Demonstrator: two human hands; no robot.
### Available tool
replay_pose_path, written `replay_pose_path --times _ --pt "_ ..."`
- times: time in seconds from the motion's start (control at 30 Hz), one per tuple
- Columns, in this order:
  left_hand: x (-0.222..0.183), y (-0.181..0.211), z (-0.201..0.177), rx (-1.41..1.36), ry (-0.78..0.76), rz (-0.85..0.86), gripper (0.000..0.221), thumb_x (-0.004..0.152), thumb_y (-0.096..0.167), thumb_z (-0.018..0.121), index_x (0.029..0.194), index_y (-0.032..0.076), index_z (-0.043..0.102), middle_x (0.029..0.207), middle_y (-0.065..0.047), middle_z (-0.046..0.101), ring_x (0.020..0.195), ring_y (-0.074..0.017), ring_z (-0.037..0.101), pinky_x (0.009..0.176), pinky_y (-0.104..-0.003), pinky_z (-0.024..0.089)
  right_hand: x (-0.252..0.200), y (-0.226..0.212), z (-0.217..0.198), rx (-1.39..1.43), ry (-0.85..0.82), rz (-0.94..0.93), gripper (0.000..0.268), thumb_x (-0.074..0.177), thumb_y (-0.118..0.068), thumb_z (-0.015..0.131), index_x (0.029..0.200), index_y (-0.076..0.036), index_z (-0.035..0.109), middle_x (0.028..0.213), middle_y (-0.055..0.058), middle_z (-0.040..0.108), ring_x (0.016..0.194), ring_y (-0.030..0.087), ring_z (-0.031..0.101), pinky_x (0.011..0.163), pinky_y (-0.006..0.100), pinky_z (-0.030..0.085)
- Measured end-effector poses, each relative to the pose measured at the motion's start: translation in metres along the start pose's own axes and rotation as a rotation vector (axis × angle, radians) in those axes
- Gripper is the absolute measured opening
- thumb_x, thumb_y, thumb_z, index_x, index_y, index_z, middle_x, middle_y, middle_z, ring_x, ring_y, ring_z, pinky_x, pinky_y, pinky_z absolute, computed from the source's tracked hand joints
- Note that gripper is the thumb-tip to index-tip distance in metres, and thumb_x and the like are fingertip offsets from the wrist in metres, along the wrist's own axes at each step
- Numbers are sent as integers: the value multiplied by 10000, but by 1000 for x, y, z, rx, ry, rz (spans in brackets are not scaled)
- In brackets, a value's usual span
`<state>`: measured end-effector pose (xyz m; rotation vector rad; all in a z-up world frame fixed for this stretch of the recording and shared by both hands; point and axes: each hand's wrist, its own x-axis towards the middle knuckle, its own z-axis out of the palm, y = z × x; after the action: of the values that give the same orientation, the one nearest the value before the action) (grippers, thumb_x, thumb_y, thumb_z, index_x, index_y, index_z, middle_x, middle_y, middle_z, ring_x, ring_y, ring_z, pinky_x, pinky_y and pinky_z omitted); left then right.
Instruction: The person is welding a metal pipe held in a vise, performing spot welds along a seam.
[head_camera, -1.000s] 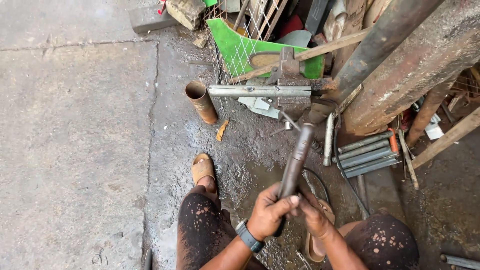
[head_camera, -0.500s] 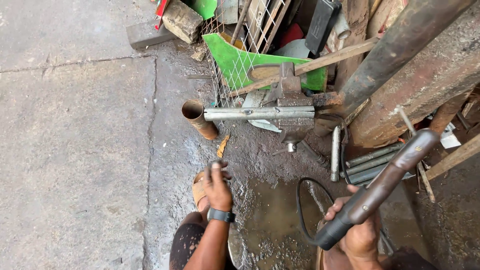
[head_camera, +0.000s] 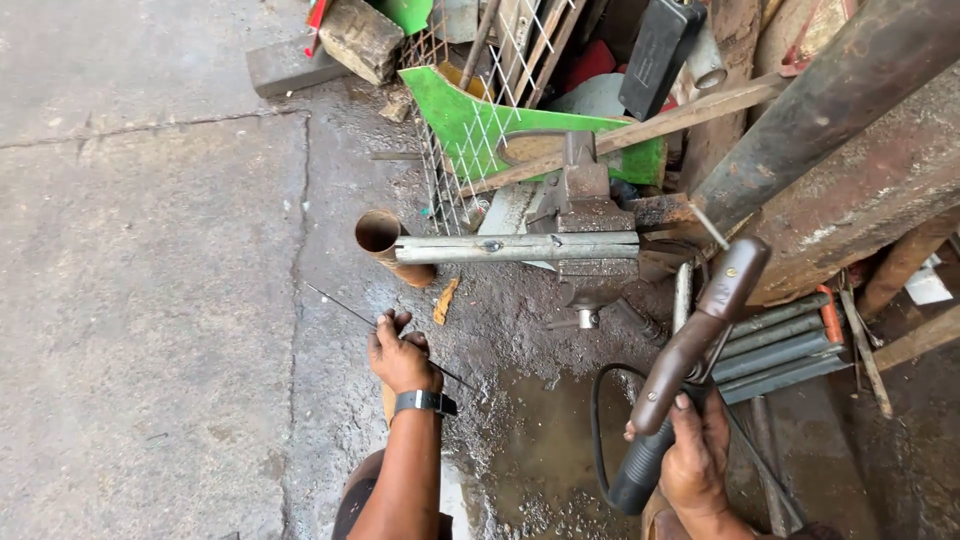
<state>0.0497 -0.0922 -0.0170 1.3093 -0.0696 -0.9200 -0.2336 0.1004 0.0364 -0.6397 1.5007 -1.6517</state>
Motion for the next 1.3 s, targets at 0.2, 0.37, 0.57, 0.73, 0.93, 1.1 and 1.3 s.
replay_pose_path --times 0.2,0.37,0.57,0.73,0.93,1.1,1.3 --pt "14 -3 12 60 -188 116 237 1028 336 604 1129 126 644 919 -62 717 423 -83 500 389 -200 302 -16 1 -16 -217 -75 -82 682 973 -487 533 1497 -50 514 1146 60 627 952 185 599 809 348 510" --pt "12 34 22 95 -257 205 337 1026 329 597 1299 132 627 985 -55 736 438 -71 517 407 -192 329 -26 -7 -6 -40 -90 41 542 1012 -440 564 1416 -81 520 885 132 697 666 268 720 558 413 656" --pt "17 32 25 67 -392 233 396 1005 349 634 1310 97 649 1100 -70 761 486 -74 544 402 -210 301 -28 1 -13 -180 -98 -21 470 981 -400 600 1313 -68 612 1089 17 642 1005 167 606 899 320 477" --pt "11 24 27 25 -485 252 372 973 354 712 1239 95 677 1126 -114 774 528 -92 565 445 -215 334 -35 -5 -3 -53 -133 -10 456 971 -352 634 1332 -77 591 1061 -6 620 962 157 587 862 339 489" --pt "7 22 28 19 -463 220 352 962 330 750 1228 121 655 1113 -99 787 553 -95 568 484 -212 349 -33 -14 2 -163 -147 -7 536 975 -398 595 1397 -69 574 1115 10 642 1030 164 584 945 337 457" --pt "10 18 35 4 -434 269 245 973 324 742 1136 157 668 941 -63 750 554 -82 566 463 -208 320 -36 -14 4 -186 -158 62 606 973 -416 586 1459 -57 549 1139 37 665 1041 188 613 951 362 483" --pt "17 14 33 -29 -404 252 220 972 277 769 1104 153 644 891 -2 687 556 -119 570 512 -232 391 -36 -13 2 -190 -133 84 624 970 -424 583 1460 -40 545 1168 50 647 1089 186 595 995 362 462"
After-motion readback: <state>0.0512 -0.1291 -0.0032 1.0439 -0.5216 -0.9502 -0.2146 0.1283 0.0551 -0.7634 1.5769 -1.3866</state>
